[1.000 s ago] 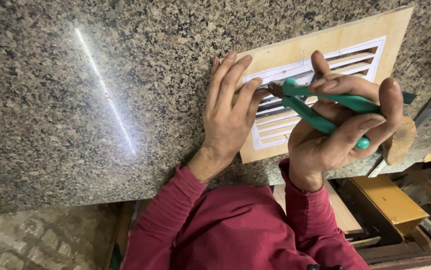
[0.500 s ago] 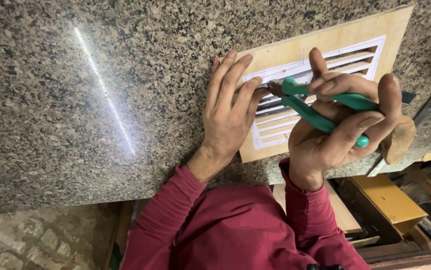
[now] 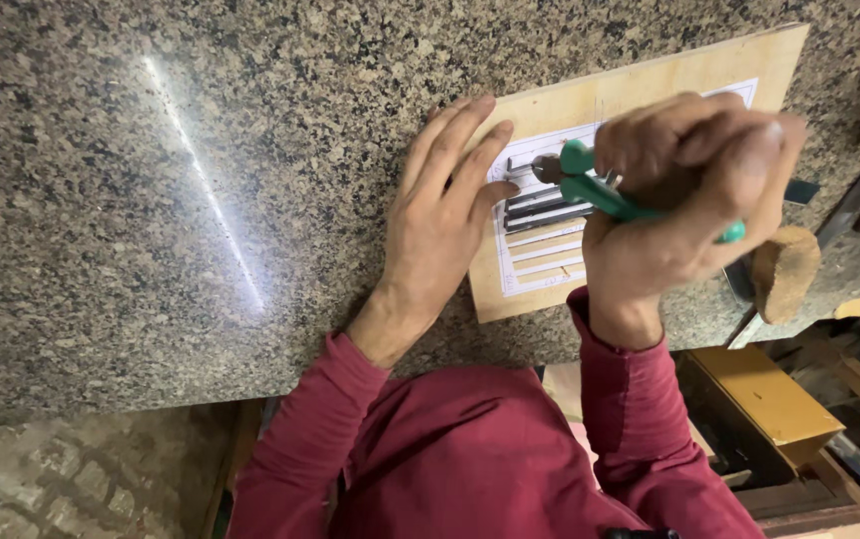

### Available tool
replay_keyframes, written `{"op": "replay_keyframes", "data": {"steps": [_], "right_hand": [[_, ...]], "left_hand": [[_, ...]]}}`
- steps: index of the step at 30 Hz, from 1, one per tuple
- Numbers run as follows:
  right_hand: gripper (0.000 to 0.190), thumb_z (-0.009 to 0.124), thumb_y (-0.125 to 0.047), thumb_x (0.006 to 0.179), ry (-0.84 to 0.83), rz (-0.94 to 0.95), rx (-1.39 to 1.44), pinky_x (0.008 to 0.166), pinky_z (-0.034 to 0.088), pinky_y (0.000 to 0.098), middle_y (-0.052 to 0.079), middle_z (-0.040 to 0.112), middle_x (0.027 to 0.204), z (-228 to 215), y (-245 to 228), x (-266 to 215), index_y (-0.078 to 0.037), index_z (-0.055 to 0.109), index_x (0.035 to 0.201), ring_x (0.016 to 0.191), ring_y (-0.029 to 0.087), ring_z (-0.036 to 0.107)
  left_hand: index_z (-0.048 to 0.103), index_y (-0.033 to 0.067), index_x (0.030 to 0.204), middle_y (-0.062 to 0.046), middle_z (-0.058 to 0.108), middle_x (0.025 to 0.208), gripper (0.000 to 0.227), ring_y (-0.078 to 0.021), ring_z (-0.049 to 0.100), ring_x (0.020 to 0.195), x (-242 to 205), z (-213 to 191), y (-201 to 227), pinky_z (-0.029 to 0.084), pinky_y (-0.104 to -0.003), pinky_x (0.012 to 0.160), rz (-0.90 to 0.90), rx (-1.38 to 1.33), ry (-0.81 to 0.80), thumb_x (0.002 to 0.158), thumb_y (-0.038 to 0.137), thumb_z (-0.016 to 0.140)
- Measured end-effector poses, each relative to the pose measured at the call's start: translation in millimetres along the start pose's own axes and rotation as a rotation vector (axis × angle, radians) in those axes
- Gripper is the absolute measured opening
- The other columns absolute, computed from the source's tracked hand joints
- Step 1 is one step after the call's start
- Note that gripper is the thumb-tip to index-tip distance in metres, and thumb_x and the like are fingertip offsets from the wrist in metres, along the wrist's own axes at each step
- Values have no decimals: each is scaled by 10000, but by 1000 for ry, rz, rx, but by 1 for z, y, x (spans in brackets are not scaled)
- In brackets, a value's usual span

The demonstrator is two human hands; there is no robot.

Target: The person assembles a white vent grille by inserting dark rectangular slats into a wooden frame. They use a wooden mallet to tap the slats into place and green pliers to adjust or secure them. The person repeatedly checks the fit and alignment of the slats within the frame.

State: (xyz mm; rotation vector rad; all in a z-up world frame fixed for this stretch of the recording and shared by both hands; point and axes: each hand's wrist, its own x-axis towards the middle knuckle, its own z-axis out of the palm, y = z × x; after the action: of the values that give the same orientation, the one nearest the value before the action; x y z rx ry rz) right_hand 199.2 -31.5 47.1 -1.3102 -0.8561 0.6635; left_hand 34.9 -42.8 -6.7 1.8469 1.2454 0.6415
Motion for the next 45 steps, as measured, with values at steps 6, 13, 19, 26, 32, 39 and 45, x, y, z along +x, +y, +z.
{"op": "replay_keyframes", "data": {"steps": [6, 13, 19, 26, 32, 39, 45], "right_hand": [[422, 435, -368, 1193, -208, 41, -191, 530, 512, 322, 98, 520, 744, 3, 7, 24, -14, 515, 979, 547, 174, 550], [316, 597, -172, 1089, -210, 598, 71, 550, 335, 280, -30, 448, 699, 29, 66, 63, -113, 433, 826, 579, 101, 394], [254, 560, -247, 1053, -180, 400, -125, 494, 496, 321, 21, 641, 690, 25, 35, 84, -94, 642, 868, 557, 168, 656], [389, 429, -357, 1205, -160, 12, 82, 681, 631, 424, 150, 651, 852, -45, -11, 27, -8, 599, 1179, 722, 220, 688], [398, 392, -350, 1253, -178, -11, -122, 970, 600, 453, 199, 668, 1049, -32, -13, -20, 4, 503, 1397, 957, 262, 710], [324, 372, -278, 1246, -60, 35, 116, 1092, 518, 564, 209, 674, 1133, -36, -23, -20, -65, 483, 1464, 1059, 306, 706], [341, 369, -308, 1233, -70, -6, 81, 1141, 508, 591, 194, 645, 1121, -22, -14, -25, -92, 464, 1478, 1075, 290, 686]], "left_hand": [[607, 96, 1433, -25, 473, 1573, 511, -266, 451, 1503, -1, 0, 0, 469, -386, 1281, 0, -44, 1, 961, 122, 800], [586, 51, 1416, -74, 493, 1531, 516, -304, 467, 1467, 3, 2, -8, 472, -412, 1248, 45, -97, 35, 965, 191, 795], [557, 24, 1420, -105, 531, 1495, 580, -335, 474, 1447, 9, -2, -5, 445, -443, 1231, 68, -63, 55, 925, 207, 798], [561, 54, 1435, -66, 522, 1534, 627, -288, 467, 1457, 5, 0, -4, 418, -412, 1264, 44, -47, 11, 890, 209, 830], [560, 51, 1428, -78, 500, 1543, 633, -306, 443, 1468, 7, -3, -5, 403, -435, 1275, 71, 16, -13, 885, 199, 849], [567, 62, 1407, -75, 497, 1550, 572, -313, 447, 1482, 7, -11, 4, 426, -433, 1261, 32, -17, -39, 915, 131, 851], [580, 62, 1410, -78, 496, 1551, 571, -319, 437, 1481, 7, -9, 5, 417, -445, 1261, 14, 0, -44, 904, 108, 842]]}}
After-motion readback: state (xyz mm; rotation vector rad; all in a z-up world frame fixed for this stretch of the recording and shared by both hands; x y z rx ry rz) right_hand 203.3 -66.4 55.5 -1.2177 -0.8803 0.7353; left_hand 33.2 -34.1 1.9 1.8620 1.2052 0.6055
